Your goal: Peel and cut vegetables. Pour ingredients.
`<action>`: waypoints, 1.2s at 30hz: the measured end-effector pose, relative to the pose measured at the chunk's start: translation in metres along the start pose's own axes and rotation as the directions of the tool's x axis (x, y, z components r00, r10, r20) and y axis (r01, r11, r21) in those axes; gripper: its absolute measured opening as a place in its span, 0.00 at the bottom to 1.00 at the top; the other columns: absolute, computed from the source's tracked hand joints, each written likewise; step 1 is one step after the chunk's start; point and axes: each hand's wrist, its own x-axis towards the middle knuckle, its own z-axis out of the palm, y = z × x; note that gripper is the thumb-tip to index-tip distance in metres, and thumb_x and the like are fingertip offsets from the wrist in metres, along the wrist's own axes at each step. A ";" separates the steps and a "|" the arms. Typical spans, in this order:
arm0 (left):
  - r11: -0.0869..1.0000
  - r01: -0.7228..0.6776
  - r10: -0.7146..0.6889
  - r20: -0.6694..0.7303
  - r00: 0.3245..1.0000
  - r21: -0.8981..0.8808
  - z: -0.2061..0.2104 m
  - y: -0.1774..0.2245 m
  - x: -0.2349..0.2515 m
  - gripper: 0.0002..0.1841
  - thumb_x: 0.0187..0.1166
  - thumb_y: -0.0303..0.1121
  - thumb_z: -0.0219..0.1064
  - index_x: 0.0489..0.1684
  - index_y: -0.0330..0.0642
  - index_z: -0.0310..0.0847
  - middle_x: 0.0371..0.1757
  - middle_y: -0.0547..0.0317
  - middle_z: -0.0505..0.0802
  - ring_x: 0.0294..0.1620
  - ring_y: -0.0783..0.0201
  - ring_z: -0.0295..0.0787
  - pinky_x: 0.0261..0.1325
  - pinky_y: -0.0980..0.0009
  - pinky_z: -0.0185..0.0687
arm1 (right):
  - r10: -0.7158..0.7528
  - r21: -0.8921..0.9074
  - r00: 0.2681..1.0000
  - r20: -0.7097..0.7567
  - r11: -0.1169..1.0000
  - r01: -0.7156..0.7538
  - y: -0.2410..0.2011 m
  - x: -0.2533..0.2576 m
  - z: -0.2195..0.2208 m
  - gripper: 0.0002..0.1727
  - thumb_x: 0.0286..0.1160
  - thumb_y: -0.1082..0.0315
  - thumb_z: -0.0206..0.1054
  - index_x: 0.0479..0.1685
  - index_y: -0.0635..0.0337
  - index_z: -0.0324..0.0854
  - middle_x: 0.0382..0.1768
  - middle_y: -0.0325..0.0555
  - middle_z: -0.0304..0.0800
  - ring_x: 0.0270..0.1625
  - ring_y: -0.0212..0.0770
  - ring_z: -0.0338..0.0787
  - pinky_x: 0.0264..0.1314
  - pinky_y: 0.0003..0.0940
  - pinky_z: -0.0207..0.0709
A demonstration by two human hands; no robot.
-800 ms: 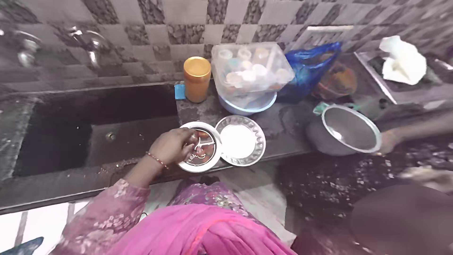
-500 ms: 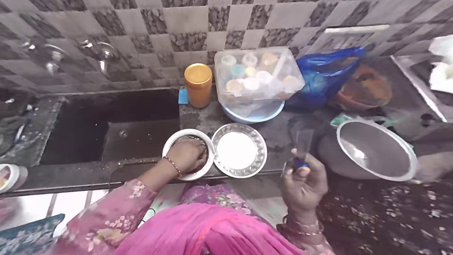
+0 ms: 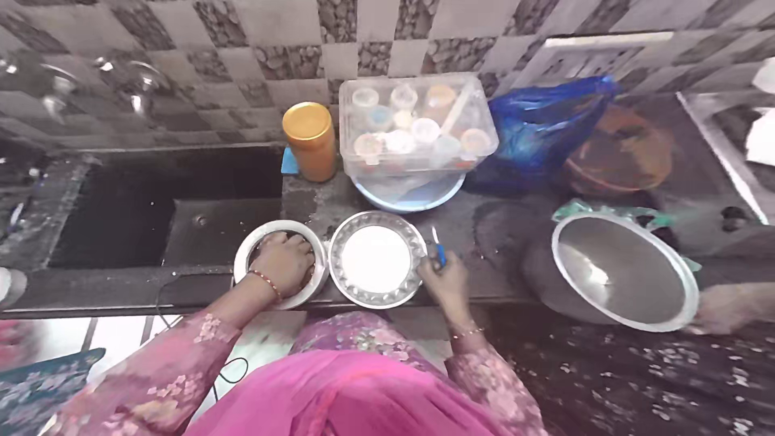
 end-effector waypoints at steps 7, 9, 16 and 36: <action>0.999 -0.005 0.001 -0.072 0.997 -0.048 0.005 -0.003 -0.005 0.21 0.69 0.39 0.76 0.62 0.44 0.87 0.66 0.51 0.90 0.74 0.46 0.79 0.77 0.43 0.63 | 0.073 -0.101 0.989 0.132 0.993 -0.060 0.025 0.008 0.017 0.26 0.74 0.56 0.68 0.66 0.66 0.83 0.52 0.60 0.92 0.54 0.59 0.92 0.59 0.63 0.81; 0.997 -0.023 0.016 -0.097 0.995 -0.073 0.007 -0.005 -0.007 0.24 0.70 0.41 0.76 0.63 0.41 0.85 0.65 0.48 0.90 0.72 0.45 0.80 0.77 0.43 0.64 | 0.097 -0.102 0.983 0.158 0.991 -0.081 0.023 0.008 0.016 0.27 0.74 0.56 0.69 0.68 0.65 0.82 0.49 0.60 0.93 0.51 0.61 0.92 0.57 0.65 0.80; 0.987 -0.062 0.007 -0.347 0.938 -0.150 0.019 -0.021 -0.010 0.31 0.60 0.48 0.80 0.62 0.38 0.84 0.60 0.44 0.90 0.66 0.43 0.85 0.69 0.43 0.73 | 0.116 0.038 0.984 0.138 0.992 -0.123 0.029 0.003 0.021 0.29 0.70 0.63 0.72 0.72 0.65 0.78 0.48 0.62 0.92 0.50 0.61 0.92 0.55 0.66 0.81; -0.005 -0.470 -0.010 -0.470 0.883 -0.883 0.045 -0.035 -0.035 0.48 0.44 0.18 0.78 0.75 0.38 0.55 0.65 0.60 0.87 0.55 0.69 0.93 0.56 0.71 0.92 | 0.020 0.142 0.959 -0.283 0.990 0.021 0.036 -0.016 -0.014 0.24 0.77 0.65 0.65 0.64 0.77 0.79 0.54 0.71 0.88 0.54 0.59 0.89 0.59 0.53 0.80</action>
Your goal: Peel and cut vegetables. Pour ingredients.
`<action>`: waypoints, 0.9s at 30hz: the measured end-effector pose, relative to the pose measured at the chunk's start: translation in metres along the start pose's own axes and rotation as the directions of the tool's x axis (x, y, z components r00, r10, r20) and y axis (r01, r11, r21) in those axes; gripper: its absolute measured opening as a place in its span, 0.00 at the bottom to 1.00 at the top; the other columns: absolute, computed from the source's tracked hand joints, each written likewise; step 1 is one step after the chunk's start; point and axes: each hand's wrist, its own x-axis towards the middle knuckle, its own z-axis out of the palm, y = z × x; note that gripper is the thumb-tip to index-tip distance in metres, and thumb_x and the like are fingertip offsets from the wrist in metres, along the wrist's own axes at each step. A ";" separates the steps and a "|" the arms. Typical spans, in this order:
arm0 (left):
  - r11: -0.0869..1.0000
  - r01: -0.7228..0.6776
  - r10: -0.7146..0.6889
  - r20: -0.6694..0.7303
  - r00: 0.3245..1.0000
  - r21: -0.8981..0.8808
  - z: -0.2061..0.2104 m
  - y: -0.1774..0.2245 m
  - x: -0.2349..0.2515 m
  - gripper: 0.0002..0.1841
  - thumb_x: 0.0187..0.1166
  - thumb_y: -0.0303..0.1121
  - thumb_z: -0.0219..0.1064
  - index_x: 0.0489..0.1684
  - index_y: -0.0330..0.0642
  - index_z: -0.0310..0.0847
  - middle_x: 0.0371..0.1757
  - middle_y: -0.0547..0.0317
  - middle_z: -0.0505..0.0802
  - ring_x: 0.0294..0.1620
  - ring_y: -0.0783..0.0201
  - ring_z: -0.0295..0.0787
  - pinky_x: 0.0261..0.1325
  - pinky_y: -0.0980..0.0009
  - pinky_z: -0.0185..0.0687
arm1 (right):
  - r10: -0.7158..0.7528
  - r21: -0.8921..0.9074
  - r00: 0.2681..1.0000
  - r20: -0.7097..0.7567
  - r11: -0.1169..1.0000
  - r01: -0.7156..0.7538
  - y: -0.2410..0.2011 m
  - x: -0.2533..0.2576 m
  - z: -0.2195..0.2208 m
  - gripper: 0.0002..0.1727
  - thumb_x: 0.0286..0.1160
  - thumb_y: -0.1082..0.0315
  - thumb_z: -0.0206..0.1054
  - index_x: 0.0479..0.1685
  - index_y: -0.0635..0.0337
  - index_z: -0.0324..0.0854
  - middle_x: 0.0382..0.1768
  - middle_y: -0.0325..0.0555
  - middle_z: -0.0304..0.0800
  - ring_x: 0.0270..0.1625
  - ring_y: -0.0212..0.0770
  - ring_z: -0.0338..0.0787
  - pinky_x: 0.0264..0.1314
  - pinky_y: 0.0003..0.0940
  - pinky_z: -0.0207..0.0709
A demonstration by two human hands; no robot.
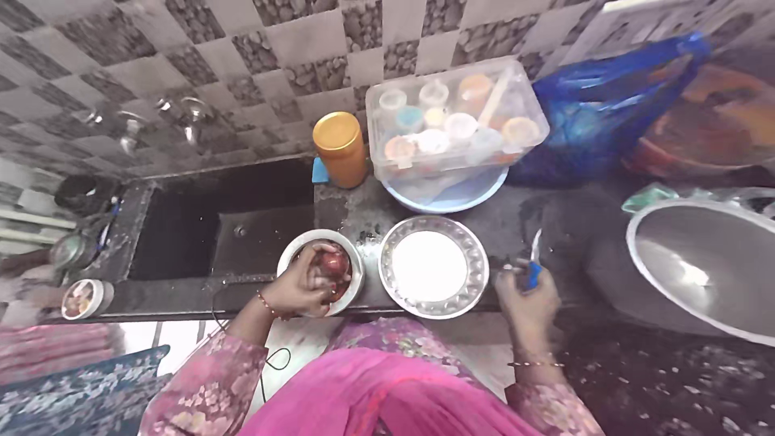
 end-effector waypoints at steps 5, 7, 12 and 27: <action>0.973 0.026 -0.039 -0.049 0.998 -0.229 -0.005 0.005 0.002 0.46 0.43 0.24 0.84 0.71 0.47 0.64 0.64 0.61 0.88 0.60 0.62 0.91 0.61 0.65 0.90 | -0.034 0.045 0.996 -0.083 0.998 0.038 -0.028 -0.016 -0.012 0.24 0.80 0.65 0.63 0.66 0.79 0.76 0.52 0.70 0.87 0.47 0.51 0.88 0.52 0.46 0.81; 0.989 0.026 -0.038 -0.075 0.996 -0.143 -0.009 0.006 0.002 0.52 0.44 0.21 0.81 0.81 0.44 0.57 0.69 0.58 0.85 0.60 0.66 0.91 0.60 0.69 0.91 | -0.009 0.087 0.994 -0.110 0.996 0.019 -0.046 -0.026 -0.010 0.24 0.83 0.65 0.59 0.68 0.80 0.75 0.49 0.66 0.87 0.43 0.41 0.86 0.49 0.37 0.81; 0.893 -0.124 0.198 -0.130 0.971 0.432 -0.022 -0.002 -0.001 0.41 0.61 0.32 0.78 0.80 0.28 0.69 0.71 0.42 0.85 0.64 0.66 0.88 0.66 0.71 0.85 | 0.025 0.245 0.994 -0.103 0.969 0.001 -0.076 -0.051 0.007 0.26 0.86 0.68 0.47 0.77 0.79 0.62 0.53 0.50 0.79 0.38 0.18 0.75 0.41 0.16 0.72; 0.839 -0.180 0.282 -0.126 0.951 0.513 -0.057 -0.029 -0.004 0.39 0.56 0.39 0.80 0.73 0.32 0.76 0.57 0.48 0.93 0.56 0.64 0.92 0.64 0.64 0.86 | -0.202 0.282 0.964 0.172 0.948 0.148 -0.124 -0.107 0.049 0.18 0.90 0.67 0.48 0.61 0.73 0.76 0.34 0.32 0.80 0.30 0.15 0.75 0.35 0.12 0.73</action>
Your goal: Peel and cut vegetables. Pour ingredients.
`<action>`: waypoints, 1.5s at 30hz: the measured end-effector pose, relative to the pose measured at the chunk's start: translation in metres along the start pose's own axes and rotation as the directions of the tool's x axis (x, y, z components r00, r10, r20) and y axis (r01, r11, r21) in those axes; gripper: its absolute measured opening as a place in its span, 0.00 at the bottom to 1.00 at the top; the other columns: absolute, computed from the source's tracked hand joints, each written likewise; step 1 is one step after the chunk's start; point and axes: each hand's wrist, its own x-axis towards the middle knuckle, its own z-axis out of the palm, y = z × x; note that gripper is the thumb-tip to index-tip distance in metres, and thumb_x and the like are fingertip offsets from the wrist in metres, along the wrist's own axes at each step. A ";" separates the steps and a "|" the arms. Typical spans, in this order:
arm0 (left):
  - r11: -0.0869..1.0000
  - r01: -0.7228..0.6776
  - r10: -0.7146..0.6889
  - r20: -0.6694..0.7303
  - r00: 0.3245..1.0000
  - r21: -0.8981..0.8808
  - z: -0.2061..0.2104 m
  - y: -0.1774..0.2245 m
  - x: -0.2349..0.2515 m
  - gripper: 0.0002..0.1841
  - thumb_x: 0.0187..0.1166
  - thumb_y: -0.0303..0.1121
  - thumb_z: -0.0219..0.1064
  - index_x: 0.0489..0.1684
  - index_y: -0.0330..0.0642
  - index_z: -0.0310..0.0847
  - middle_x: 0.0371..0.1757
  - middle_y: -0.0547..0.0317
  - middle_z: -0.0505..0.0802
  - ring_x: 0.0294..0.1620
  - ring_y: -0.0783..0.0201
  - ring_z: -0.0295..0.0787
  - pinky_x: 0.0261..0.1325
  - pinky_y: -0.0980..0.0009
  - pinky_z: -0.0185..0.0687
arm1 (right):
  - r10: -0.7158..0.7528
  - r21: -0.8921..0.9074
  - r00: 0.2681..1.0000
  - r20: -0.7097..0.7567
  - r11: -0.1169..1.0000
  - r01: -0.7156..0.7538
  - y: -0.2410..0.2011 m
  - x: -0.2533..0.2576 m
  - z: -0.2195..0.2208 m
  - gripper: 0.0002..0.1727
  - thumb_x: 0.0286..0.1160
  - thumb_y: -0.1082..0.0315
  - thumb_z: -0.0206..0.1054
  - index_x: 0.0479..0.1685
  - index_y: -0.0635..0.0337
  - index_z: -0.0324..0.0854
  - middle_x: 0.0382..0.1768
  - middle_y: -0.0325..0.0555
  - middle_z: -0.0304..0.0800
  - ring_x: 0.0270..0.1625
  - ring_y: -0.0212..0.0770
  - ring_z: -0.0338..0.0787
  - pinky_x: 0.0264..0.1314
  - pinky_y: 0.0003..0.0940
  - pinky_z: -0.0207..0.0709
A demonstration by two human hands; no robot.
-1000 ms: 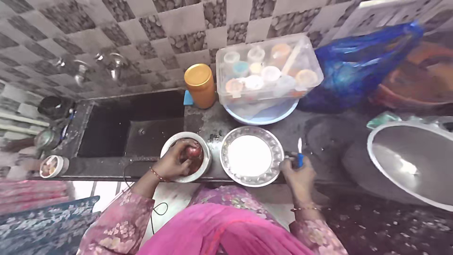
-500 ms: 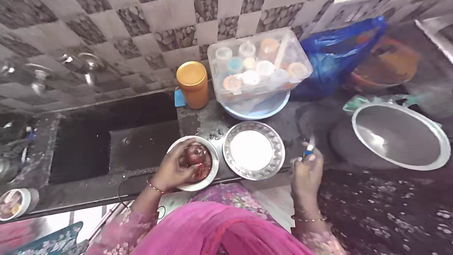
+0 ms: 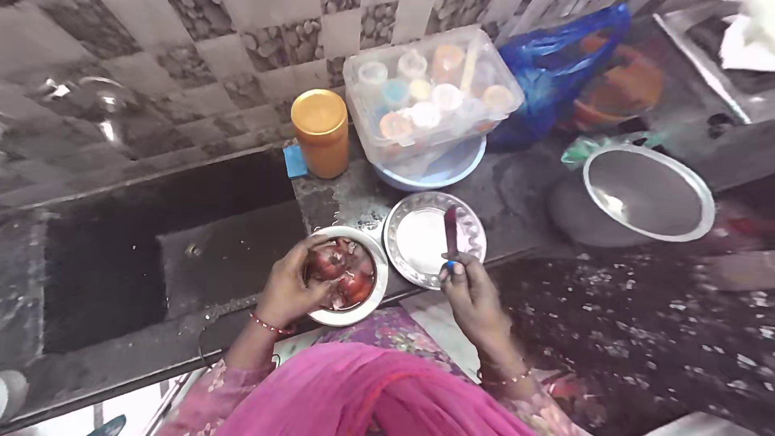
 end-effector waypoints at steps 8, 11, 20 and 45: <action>0.965 -0.231 0.230 -0.019 0.973 -0.123 0.009 -0.002 -0.008 0.35 0.61 0.42 0.81 0.62 0.27 0.71 0.64 0.42 0.90 0.68 0.64 0.87 0.73 0.67 0.80 | 0.019 0.079 0.971 0.239 0.996 -0.039 -0.032 -0.002 0.033 0.16 0.88 0.67 0.47 0.52 0.66 0.80 0.24 0.28 0.74 0.22 0.16 0.69 0.26 0.14 0.68; 0.972 -0.190 0.181 -0.072 0.981 -0.136 0.012 0.004 -0.015 0.38 0.54 0.44 0.83 0.56 0.30 0.67 0.47 0.50 0.93 0.52 0.76 0.89 0.60 0.78 0.83 | -0.044 0.067 0.929 0.368 0.998 0.021 -0.057 0.004 0.043 0.17 0.88 0.65 0.49 0.50 0.66 0.82 0.30 0.35 0.81 0.28 0.19 0.77 0.33 0.17 0.74; 0.981 -0.153 0.141 -0.100 0.985 -0.123 0.006 0.001 -0.022 0.32 0.57 0.38 0.81 0.61 0.26 0.80 0.53 0.44 0.93 0.56 0.67 0.91 0.65 0.72 0.83 | -0.134 0.014 0.844 0.519 0.989 0.148 -0.069 0.011 0.059 0.20 0.84 0.64 0.57 0.64 0.71 0.74 0.50 0.53 0.86 0.43 0.30 0.87 0.48 0.25 0.83; 0.997 0.043 -0.040 -0.053 0.998 0.060 -0.026 -0.005 -0.012 0.43 0.57 0.44 0.79 0.72 0.27 0.67 0.48 0.43 0.92 0.47 0.60 0.92 0.55 0.60 0.87 | -0.014 -0.099 0.964 0.265 0.994 0.042 -0.052 0.031 0.043 0.14 0.77 0.62 0.62 0.52 0.63 0.78 0.25 0.36 0.81 0.23 0.24 0.78 0.28 0.22 0.75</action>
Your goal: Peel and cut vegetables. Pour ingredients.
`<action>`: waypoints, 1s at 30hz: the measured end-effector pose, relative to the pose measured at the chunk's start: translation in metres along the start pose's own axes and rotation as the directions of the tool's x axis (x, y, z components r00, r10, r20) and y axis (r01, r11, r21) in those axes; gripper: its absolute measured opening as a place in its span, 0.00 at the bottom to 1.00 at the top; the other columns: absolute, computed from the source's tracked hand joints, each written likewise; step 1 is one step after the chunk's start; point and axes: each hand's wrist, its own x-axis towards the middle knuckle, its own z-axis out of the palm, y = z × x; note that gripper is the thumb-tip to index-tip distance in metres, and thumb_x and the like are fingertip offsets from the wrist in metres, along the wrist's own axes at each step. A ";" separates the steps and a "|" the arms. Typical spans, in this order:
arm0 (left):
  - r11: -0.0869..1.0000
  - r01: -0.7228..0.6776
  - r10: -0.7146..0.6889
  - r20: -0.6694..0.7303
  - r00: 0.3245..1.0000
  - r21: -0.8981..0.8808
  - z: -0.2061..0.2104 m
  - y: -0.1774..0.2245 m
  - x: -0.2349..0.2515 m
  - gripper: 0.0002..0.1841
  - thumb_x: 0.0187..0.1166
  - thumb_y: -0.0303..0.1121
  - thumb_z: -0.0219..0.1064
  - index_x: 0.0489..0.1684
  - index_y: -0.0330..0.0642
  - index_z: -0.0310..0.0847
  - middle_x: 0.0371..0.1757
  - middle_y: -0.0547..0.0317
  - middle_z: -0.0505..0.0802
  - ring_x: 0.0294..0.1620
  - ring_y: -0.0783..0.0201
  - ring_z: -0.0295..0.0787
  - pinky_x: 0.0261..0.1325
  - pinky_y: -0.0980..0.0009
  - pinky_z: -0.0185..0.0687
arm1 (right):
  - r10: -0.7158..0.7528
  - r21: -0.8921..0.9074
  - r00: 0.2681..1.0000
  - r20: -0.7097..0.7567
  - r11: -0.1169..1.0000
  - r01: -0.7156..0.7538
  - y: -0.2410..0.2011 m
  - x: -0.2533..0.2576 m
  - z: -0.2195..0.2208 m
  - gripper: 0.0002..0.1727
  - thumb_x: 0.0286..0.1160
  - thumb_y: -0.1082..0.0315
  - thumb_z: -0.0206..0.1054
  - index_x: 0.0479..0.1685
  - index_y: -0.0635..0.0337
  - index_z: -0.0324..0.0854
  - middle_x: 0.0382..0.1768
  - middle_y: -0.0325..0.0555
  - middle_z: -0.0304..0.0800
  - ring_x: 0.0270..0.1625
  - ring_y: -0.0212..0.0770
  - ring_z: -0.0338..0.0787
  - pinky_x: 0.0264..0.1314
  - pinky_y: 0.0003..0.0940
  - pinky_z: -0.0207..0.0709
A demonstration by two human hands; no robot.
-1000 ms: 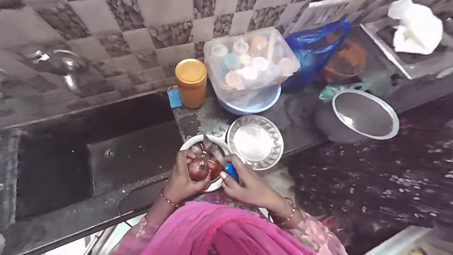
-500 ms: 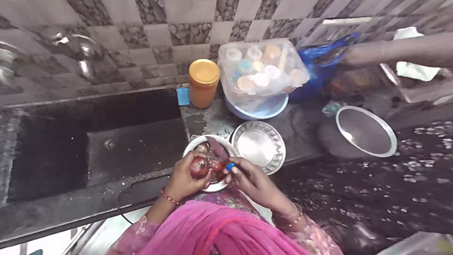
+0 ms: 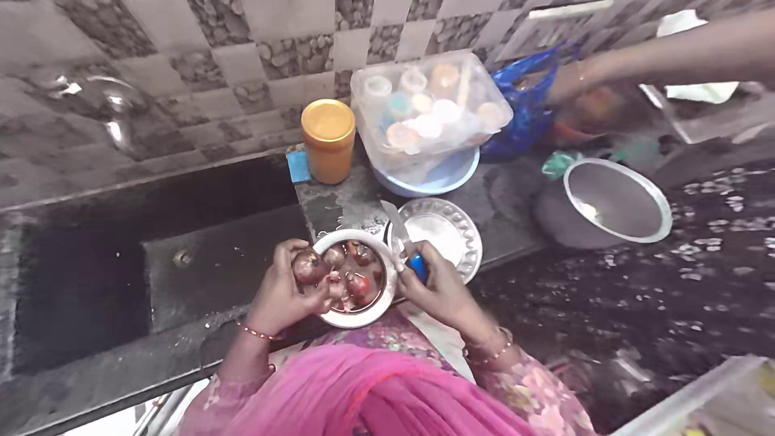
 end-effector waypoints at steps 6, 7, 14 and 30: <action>0.997 -0.061 0.056 0.116 0.992 0.039 -0.007 0.001 0.004 0.34 0.61 0.46 0.78 0.64 0.32 0.78 0.49 0.48 0.94 0.50 0.59 0.93 0.56 0.58 0.88 | -0.035 -0.289 0.999 -0.034 0.957 0.024 -0.004 0.002 0.011 0.18 0.72 0.56 0.69 0.50 0.62 0.83 0.29 0.47 0.88 0.26 0.46 0.86 0.30 0.47 0.80; 0.996 -0.072 0.067 0.101 0.993 0.046 -0.006 0.000 0.005 0.33 0.62 0.47 0.77 0.63 0.33 0.79 0.50 0.48 0.95 0.50 0.60 0.93 0.56 0.58 0.88 | -0.037 -0.285 0.999 -0.028 0.958 0.027 -0.006 0.003 0.014 0.19 0.72 0.56 0.69 0.51 0.63 0.84 0.30 0.49 0.88 0.29 0.47 0.88 0.32 0.49 0.81; 0.990 -0.141 0.138 0.206 0.969 0.001 -0.017 0.000 0.026 0.31 0.53 0.54 0.82 0.54 0.45 0.92 0.54 0.56 0.90 0.55 0.67 0.86 0.59 0.66 0.83 | -0.033 -0.140 0.989 -0.141 0.990 0.013 -0.005 -0.001 0.016 0.17 0.73 0.57 0.68 0.50 0.61 0.82 0.30 0.41 0.87 0.22 0.32 0.78 0.25 0.32 0.74; 0.918 -0.237 -0.031 0.654 0.756 0.318 0.038 -0.041 0.203 0.30 0.67 0.38 0.83 0.67 0.34 0.81 0.59 0.37 0.91 0.63 0.40 0.88 0.71 0.39 0.77 | 0.087 0.089 0.877 -0.472 0.995 -0.050 0.023 -0.030 -0.010 0.17 0.69 0.64 0.69 0.51 0.67 0.77 0.37 0.36 0.89 0.20 0.18 0.74 0.19 0.16 0.69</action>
